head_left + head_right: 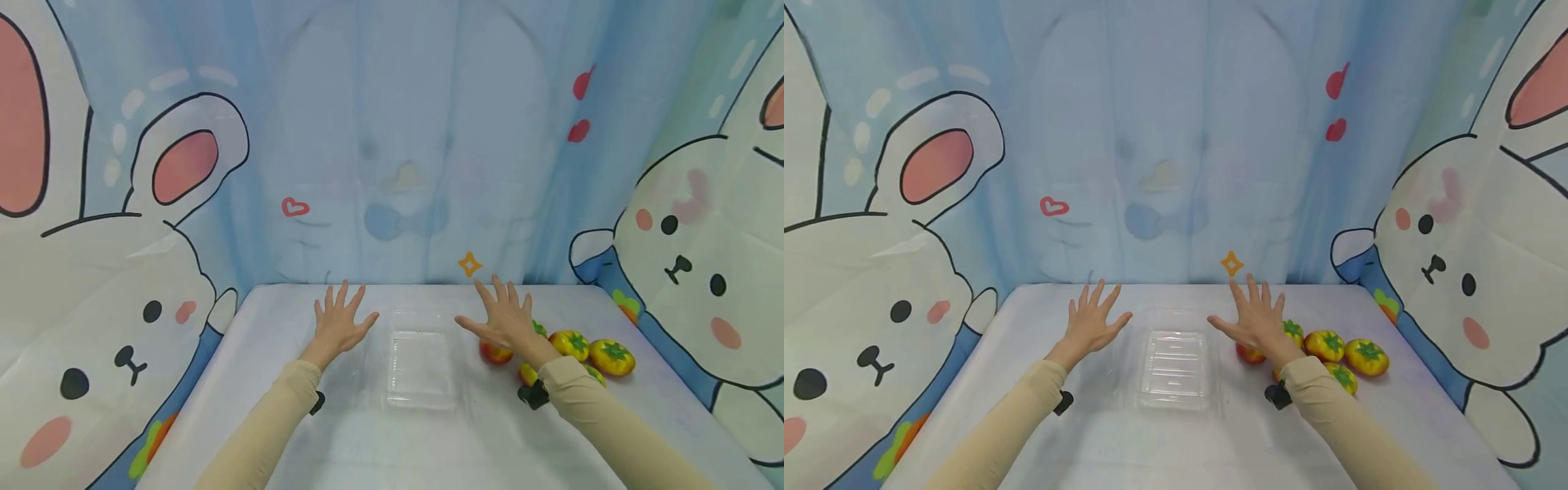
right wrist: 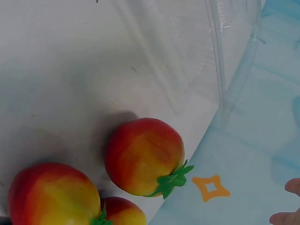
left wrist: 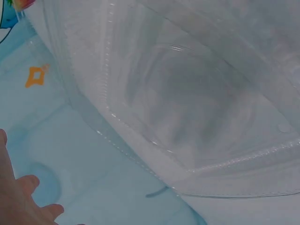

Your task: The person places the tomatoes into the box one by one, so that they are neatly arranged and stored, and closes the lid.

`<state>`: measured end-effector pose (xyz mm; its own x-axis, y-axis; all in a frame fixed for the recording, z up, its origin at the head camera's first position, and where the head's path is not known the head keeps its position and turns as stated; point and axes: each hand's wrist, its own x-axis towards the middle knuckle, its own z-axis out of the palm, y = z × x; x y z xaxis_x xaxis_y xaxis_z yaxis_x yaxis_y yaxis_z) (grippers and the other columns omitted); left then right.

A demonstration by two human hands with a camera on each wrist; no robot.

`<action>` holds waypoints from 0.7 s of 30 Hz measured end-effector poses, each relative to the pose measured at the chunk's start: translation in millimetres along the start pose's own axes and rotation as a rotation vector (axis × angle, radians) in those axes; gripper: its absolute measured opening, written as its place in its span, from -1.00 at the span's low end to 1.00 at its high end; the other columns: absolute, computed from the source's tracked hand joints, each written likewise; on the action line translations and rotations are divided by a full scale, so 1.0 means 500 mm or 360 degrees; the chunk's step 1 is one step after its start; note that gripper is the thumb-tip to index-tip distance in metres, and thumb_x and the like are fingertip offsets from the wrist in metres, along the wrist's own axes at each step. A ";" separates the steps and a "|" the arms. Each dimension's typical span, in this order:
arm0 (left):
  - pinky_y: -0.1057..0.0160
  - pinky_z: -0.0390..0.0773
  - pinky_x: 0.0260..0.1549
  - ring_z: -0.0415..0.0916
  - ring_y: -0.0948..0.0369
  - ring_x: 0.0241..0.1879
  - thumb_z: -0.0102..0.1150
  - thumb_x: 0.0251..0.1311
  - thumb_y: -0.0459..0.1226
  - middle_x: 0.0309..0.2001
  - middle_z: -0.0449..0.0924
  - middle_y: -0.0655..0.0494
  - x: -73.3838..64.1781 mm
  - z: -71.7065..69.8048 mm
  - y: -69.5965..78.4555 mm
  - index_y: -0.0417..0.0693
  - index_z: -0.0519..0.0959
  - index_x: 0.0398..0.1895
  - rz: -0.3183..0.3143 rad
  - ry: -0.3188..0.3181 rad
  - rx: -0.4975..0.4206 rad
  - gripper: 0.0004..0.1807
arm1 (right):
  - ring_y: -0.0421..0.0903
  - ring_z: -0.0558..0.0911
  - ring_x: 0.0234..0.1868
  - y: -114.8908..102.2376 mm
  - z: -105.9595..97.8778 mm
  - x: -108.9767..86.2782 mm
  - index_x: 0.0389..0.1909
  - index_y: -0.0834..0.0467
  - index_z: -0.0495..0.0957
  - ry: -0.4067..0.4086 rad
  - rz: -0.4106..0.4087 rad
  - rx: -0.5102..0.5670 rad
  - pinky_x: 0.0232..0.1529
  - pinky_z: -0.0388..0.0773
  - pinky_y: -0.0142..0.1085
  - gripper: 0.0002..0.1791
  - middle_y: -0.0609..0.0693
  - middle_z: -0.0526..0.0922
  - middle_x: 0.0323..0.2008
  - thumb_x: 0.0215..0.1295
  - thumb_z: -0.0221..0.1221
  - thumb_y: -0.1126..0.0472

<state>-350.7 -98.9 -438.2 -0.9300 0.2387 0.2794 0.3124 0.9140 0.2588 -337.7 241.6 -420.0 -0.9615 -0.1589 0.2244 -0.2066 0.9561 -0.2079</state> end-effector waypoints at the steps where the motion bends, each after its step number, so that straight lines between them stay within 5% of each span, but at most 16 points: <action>1: -0.45 -0.08 0.28 -0.18 -0.30 0.48 -0.13 0.36 0.26 0.54 -0.06 -0.15 -0.004 0.001 -0.006 0.14 0.15 0.54 -0.0015 -0.0004 -0.0003 -0.22 | 0.49 -0.08 0.43 0.001 0.002 -0.002 0.52 0.18 0.09 -0.0007 -0.0003 0.0007 0.24 -0.31 0.51 0.09 0.38 -0.12 0.50 0.18 0.07 -0.47; 21: -0.44 0.01 0.26 -0.11 -0.34 0.44 -0.14 0.42 0.15 0.51 -0.01 -0.23 -0.055 0.025 -0.098 0.07 0.17 0.53 -0.0219 -0.0062 -0.0099 -0.29 | 0.53 -0.10 0.41 0.028 0.015 -0.021 0.50 0.24 0.09 -0.0107 0.0071 0.0031 0.25 -0.30 0.50 0.08 0.44 -0.12 0.48 0.21 0.06 -0.44</action>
<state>-343.1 -146.2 -470.3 -0.9713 0.1267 0.2014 0.1920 0.9172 0.3491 -332.0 254.5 -432.3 -0.9797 -0.1330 0.1501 -0.1660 0.9578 -0.2348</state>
